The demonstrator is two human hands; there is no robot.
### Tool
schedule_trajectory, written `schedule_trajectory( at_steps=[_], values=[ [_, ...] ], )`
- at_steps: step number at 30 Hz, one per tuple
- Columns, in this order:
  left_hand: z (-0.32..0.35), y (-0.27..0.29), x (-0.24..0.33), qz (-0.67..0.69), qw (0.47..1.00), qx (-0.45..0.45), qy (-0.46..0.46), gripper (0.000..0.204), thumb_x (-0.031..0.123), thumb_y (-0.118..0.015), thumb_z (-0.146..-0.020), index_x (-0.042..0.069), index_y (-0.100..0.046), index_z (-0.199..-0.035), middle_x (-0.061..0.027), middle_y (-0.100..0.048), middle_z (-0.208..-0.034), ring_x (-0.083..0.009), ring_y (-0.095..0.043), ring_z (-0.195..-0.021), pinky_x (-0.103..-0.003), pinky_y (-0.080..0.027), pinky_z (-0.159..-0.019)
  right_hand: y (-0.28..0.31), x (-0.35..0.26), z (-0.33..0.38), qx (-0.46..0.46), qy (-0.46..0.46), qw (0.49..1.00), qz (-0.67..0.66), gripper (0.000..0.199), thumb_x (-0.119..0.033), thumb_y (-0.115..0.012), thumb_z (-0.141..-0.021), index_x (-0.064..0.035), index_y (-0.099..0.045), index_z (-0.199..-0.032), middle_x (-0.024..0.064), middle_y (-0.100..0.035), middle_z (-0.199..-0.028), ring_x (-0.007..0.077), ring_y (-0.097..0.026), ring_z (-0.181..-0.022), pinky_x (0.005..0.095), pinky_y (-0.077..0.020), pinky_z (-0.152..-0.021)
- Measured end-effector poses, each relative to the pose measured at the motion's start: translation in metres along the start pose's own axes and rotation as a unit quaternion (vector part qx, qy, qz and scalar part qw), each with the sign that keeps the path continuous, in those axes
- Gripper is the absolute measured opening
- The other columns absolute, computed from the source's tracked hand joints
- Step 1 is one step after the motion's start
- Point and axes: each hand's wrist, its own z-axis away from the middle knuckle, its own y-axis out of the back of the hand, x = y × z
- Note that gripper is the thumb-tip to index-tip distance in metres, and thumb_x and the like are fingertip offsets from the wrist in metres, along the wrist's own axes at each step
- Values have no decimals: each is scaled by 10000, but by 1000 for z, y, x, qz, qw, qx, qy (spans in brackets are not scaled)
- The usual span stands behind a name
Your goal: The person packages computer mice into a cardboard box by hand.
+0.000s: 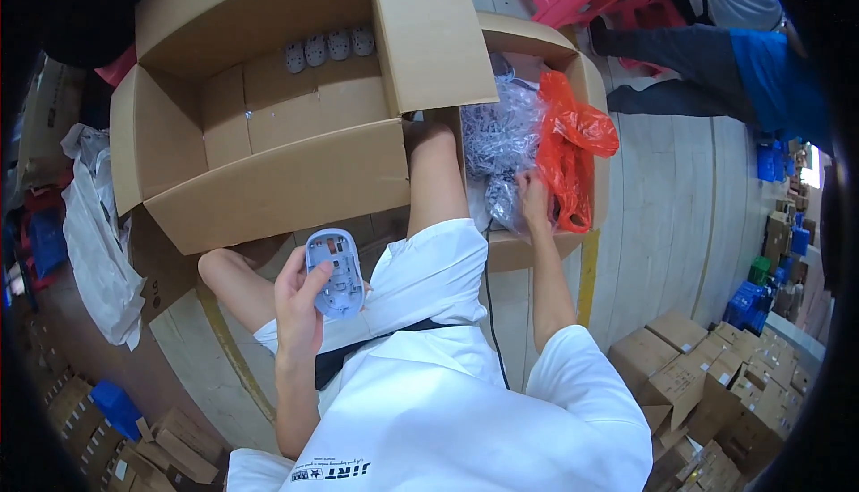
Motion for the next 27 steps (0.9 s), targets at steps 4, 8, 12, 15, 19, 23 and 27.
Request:
schedule_trajectory(
  at_steps=[4, 8, 12, 15, 19, 23, 27],
  values=[
    [0, -13, 5, 10, 999, -42, -21, 478, 94, -618, -794, 16, -482, -1245, -196, -633, -1031, -313, -682, -790, -347, -564, -589, 51, -68, 32, 19, -8, 991, -135, 169, -143, -592, -905, 9, -649, -949, 61, -625, -830, 221, -551, -729, 305, -458, -701],
    [6, -26, 20, 51, 994, -92, -19, 708, 30, -613, -675, 62, -418, -1355, -208, -589, -1164, -332, -630, -1007, -376, -554, -683, 96, -178, 79, -20, 6, 960, -280, 100, -82, -590, -900, 0, -645, -917, 3, -587, -794, 97, -469, -699, 208, -400, -662],
    [6, -24, 17, 91, 983, -150, -51, 785, -21, -573, -638, 59, -376, -1393, -203, -555, -1242, -339, -596, -1059, -379, -557, -712, 112, -259, 125, -51, 147, 922, -354, 81, -86, -659, -877, -7, -642, -881, 16, -565, -779, 98, -463, -671, 200, -372, -605],
    [11, -19, 18, 109, 974, -191, -56, 828, -42, -554, -639, 57, -328, -1429, -188, -492, -1316, -328, -556, -1115, -382, -563, -774, 115, -299, 147, -66, 276, 898, -338, 75, -34, -712, -813, -10, -650, -847, 25, -561, -785, 102, -463, -659, 206, -364, -570],
    [25, -14, 18, 108, 968, -210, -83, 840, -57, -534, -646, 53, -304, -1447, -178, -449, -1359, -313, -528, -1156, -395, -561, -816, 95, -324, 160, -58, 366, 889, -270, 106, -8, -746, -761, -18, -653, -812, 29, -542, -770, 118, -459, -632, 223, -353, -516],
    [33, -9, 15, 90, 968, -205, -111, 827, -68, -514, -661, 54, -297, -1449, -177, -436, -1364, -311, -526, -1150, -404, -553, -833, 86, -337, 164, -29, 433, 884, -176, 122, 9, -761, -725, -26, -662, -788, 29, -517, -748, 133, -452, -609, 240, -347, -475],
    [34, -6, 9, 60, 967, -219, -117, 806, -77, -510, -713, 70, -259, -1464, -167, -386, -1390, -325, -496, -1169, -395, -555, -896, 85, -343, 167, 6, 492, 865, -97, 122, 32, -760, -710, -28, -686, -786, 27, -492, -734, 137, -447, -611, 245, -351, -482]
  ],
)
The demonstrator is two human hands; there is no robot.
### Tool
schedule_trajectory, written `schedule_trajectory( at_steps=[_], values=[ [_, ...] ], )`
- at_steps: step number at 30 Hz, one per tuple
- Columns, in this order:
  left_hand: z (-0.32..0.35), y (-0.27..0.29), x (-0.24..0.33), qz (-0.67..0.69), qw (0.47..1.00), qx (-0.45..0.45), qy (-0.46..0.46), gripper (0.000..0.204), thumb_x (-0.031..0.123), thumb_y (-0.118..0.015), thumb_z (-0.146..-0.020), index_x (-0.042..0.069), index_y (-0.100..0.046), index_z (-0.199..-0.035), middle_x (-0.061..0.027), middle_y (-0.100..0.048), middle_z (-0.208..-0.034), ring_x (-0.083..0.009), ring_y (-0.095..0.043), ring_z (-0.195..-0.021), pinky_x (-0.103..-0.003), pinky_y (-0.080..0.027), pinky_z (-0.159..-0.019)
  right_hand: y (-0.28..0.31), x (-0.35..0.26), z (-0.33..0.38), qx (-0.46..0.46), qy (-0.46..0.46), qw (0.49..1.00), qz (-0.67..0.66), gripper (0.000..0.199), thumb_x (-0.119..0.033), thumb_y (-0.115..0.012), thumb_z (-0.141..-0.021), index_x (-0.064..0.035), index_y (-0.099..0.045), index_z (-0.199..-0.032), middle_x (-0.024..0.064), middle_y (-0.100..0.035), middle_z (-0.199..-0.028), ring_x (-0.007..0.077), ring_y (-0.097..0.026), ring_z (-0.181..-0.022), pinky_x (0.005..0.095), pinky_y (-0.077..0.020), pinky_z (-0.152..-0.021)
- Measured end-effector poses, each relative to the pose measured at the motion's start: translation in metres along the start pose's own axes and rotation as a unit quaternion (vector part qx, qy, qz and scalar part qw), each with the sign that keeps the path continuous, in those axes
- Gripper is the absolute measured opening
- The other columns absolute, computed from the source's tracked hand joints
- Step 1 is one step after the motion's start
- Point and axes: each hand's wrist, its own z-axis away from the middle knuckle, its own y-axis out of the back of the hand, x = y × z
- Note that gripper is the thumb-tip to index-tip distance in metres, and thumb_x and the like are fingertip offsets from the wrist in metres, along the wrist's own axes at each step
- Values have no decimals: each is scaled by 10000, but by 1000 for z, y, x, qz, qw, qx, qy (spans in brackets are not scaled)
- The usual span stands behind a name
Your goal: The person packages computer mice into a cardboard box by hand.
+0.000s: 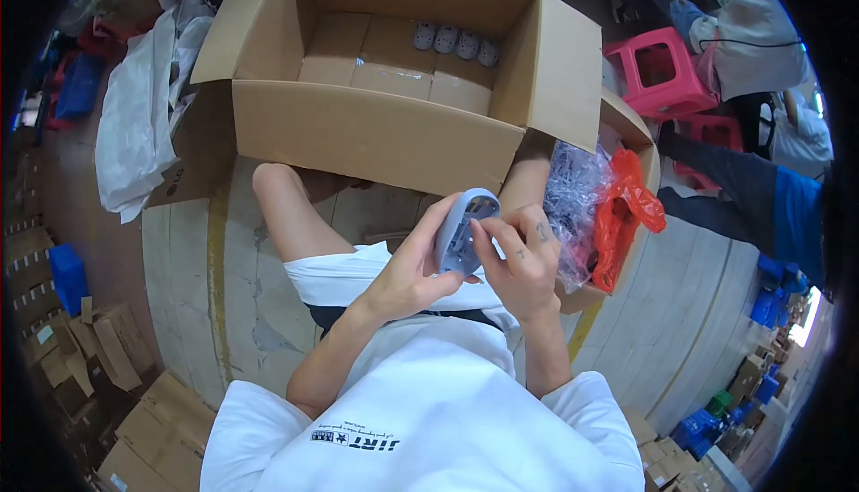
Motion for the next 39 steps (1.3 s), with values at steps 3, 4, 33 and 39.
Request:
schedule_trajectory(
  at_steps=[3, 4, 33, 39],
  values=[
    [1, 0, -1, -36, 999, 5, -6, 759, -75, -517, -754, 64, -270, -1457, -168, -396, -1378, -306, -509, -1154, -389, -555, -894, -1, -1, -1, -14, 33, 999, 24, 119, 36, -753, -709, -26, -690, -788, 27, -484, -738, 137, -438, -598, 251, -355, -484],
    [1, 0, -2, -47, 999, 6, -7, 743, -74, -519, -768, 62, -273, -1455, -168, -400, -1374, -300, -513, -1149, -387, -555, -893, -1, 0, -1, -19, 43, 998, 32, 118, 37, -751, -709, -25, -691, -789, 27, -482, -739, 137, -434, -593, 252, -357, -484],
    [-64, 5, -23, -31, 967, 170, 185, 463, -33, -590, -832, 16, -463, -1275, -232, -634, -1004, -311, -671, -694, -350, -584, -587, -49, 430, 147, 47, -437, 897, 47, 219, -69, -539, -813, 24, -685, -948, 159, -710, -898, 357, -668, -832, 421, -522, -747],
    [-78, 8, -24, -52, 962, 186, 192, 472, -14, -605, -844, 31, -464, -1292, -228, -635, -1031, -319, -684, -726, -341, -599, -553, -82, 426, 123, -139, -436, 854, 248, 182, -90, -590, -778, 35, -671, -884, 178, -700, -881, 393, -654, -809, 449, -508, -717]
  ],
)
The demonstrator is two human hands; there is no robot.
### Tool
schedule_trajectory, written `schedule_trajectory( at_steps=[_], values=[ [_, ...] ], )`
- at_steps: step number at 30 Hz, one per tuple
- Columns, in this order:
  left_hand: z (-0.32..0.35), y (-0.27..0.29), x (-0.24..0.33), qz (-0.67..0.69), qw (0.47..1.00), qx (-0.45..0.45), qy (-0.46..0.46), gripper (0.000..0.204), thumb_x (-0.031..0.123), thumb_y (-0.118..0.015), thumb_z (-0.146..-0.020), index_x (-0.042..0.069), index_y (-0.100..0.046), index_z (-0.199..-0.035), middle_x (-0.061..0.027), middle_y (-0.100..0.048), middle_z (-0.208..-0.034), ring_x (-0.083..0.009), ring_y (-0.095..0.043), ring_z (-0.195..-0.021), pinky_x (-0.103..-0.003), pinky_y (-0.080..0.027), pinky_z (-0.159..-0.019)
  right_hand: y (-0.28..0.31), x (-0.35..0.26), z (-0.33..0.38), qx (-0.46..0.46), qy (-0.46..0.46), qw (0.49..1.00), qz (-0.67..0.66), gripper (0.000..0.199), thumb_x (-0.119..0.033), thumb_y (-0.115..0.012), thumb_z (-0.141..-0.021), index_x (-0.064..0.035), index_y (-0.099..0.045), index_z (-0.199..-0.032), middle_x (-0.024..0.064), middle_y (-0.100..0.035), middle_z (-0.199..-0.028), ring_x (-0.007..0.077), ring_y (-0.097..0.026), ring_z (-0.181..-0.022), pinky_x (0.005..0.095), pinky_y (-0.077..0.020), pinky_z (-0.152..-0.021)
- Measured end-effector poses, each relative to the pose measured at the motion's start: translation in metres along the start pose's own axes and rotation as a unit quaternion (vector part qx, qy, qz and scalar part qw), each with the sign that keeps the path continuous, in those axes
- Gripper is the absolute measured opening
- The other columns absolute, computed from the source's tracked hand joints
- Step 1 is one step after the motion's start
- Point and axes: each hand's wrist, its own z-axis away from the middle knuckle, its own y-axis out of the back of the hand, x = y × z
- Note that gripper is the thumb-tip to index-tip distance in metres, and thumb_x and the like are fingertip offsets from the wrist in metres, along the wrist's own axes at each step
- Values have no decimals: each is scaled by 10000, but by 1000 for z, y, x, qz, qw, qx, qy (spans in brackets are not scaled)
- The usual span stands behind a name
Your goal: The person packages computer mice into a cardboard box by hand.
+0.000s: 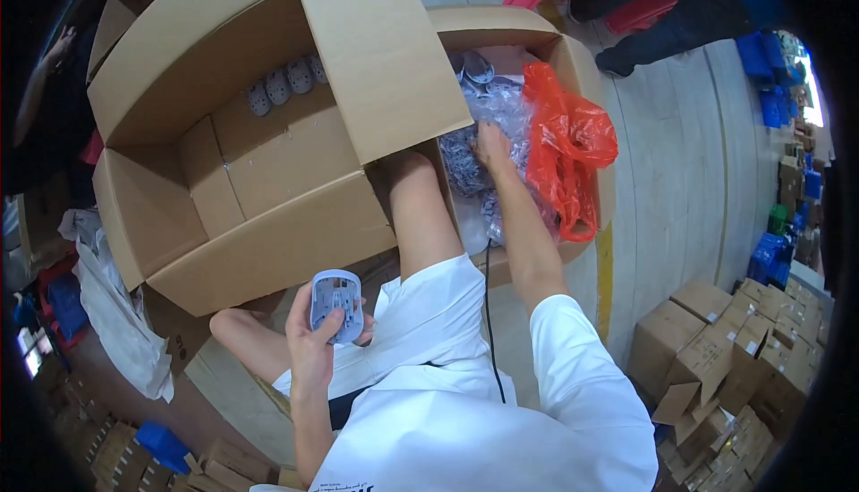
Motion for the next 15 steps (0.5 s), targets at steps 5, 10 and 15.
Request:
schedule_trajectory(
  at_steps=[5, 10, 15],
  values=[
    [-6, -6, -2, -11, 1000, -19, 10, 467, -4, -609, -849, 35, -468, -1292, -223, -636, -1033, -319, -684, -726, -347, -603, -560, 2, 41, -3, -39, -6, 981, -192, 197, -167, -648, -791, -1, -651, -898, 188, -670, -799, 402, -647, -780, 464, -493, -684],
    [-3, -6, -3, -23, 1000, -10, 8, 467, 4, -616, -850, 38, -472, -1292, -217, -639, -1029, -319, -686, -735, -347, -606, -567, 16, 31, 16, 47, -87, 966, -240, 213, -209, -672, -799, -33, -648, -916, 189, -651, -765, 410, -624, -734, 471, -480, -660],
    [1, -3, -1, -16, 1000, -1, 5, 467, 7, -619, -850, 41, -473, -1293, -215, -639, -1032, -321, -689, -746, -347, -607, -570, 31, -3, 17, -85, -90, 984, -127, 180, -213, -666, -805, -53, -683, -885, 173, -654, -746, 406, -600, -683, 468, -471, -642]
  ],
)
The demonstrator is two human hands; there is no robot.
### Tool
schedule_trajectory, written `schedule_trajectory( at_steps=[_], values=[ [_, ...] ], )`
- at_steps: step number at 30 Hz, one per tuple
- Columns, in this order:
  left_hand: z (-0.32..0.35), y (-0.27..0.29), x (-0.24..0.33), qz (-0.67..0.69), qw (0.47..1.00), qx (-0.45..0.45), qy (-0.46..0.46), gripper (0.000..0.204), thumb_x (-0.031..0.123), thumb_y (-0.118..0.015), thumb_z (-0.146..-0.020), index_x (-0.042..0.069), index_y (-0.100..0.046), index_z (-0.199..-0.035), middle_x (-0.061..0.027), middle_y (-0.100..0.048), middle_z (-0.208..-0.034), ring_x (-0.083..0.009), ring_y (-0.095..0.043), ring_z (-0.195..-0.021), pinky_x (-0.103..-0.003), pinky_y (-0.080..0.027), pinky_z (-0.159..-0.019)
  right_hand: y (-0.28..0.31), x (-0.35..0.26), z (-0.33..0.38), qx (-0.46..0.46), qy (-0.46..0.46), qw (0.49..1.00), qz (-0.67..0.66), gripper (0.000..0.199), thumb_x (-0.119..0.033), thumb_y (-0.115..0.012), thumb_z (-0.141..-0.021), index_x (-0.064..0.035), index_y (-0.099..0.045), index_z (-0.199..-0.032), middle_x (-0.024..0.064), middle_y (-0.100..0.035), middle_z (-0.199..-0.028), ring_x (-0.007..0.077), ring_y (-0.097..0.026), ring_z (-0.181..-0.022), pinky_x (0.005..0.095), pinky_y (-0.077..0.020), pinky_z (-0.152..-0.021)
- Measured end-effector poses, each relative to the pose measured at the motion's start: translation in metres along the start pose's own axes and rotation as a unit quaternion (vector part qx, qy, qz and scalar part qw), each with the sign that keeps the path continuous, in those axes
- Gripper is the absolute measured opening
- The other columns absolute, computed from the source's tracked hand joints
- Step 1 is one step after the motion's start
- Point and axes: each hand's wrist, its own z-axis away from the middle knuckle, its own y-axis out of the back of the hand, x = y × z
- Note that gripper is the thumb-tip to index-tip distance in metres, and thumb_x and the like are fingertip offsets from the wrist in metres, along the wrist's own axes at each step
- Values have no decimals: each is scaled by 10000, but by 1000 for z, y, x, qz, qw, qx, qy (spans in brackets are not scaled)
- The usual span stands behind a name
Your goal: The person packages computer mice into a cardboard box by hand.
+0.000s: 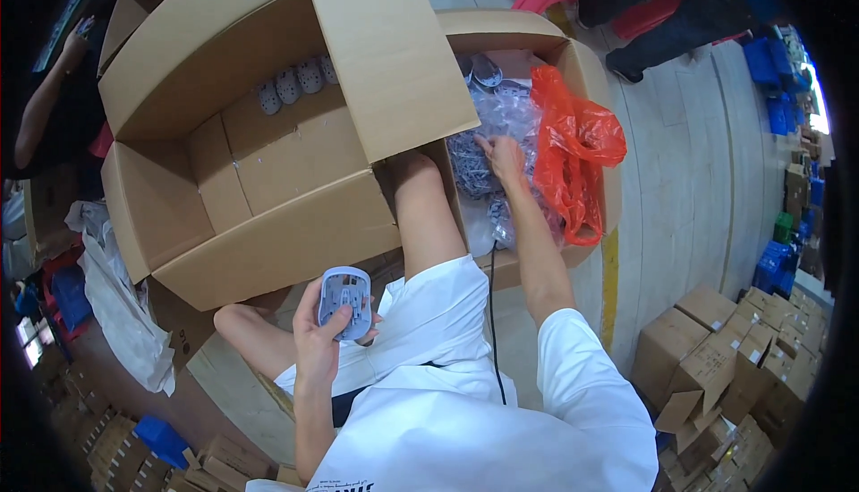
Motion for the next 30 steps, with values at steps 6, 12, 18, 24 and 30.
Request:
schedule_trajectory(
  at_steps=[6, 12, 18, 24, 30],
  values=[
    [-1, 2, -1, 14, 1000, -9, 1, 470, 0, -614, -849, 41, -472, -1295, -215, -637, -1036, -323, -690, -750, -345, -607, -567, -34, 32, -16, 168, 128, 978, 8, 188, -230, -660, -814, -53, -725, -818, 176, -671, -749, 412, -587, -660, 457, -475, -635],
    [1, 6, -1, 24, 1000, 1, 3, 464, -15, -597, -848, 34, -469, -1291, -221, -635, -1030, -323, -687, -742, -344, -600, -567, -18, 35, -14, 75, 61, 989, -114, 196, -212, -658, -827, -31, -705, -886, 136, -666, -737, 334, -609, -638, 422, -493, -622],
    [7, 8, -4, 19, 999, -13, -26, 460, -32, -574, -849, 21, -456, -1290, -226, -623, -1051, -329, -682, -742, -344, -594, -578, 10, 36, 14, 55, -75, 917, -387, 192, -124, -629, -843, -3, -661, -989, 95, -656, -759, 209, -599, -631, 330, -500, -576],
    [19, 13, -7, 51, 997, -35, -44, 481, -44, -576, -835, 21, -443, -1293, -224, -617, -1054, -338, -684, -797, -365, -606, -617, 54, -9, 79, -61, -17, 742, -668, 227, -31, -583, -866, 2, -638, -1084, 94, -612, -762, 144, -571, -637, 239, -492, -551],
    [32, 17, -14, 154, 981, -44, -107, 498, -60, -576, -809, 21, -412, -1273, -239, -593, -1087, -357, -671, -883, -414, -616, -694, 117, -152, 231, -191, 53, 772, -604, 241, 1, -616, -863, 28, -644, -1101, 94, -648, -787, 165, -623, -700, 252, -531, -609]
  ],
)
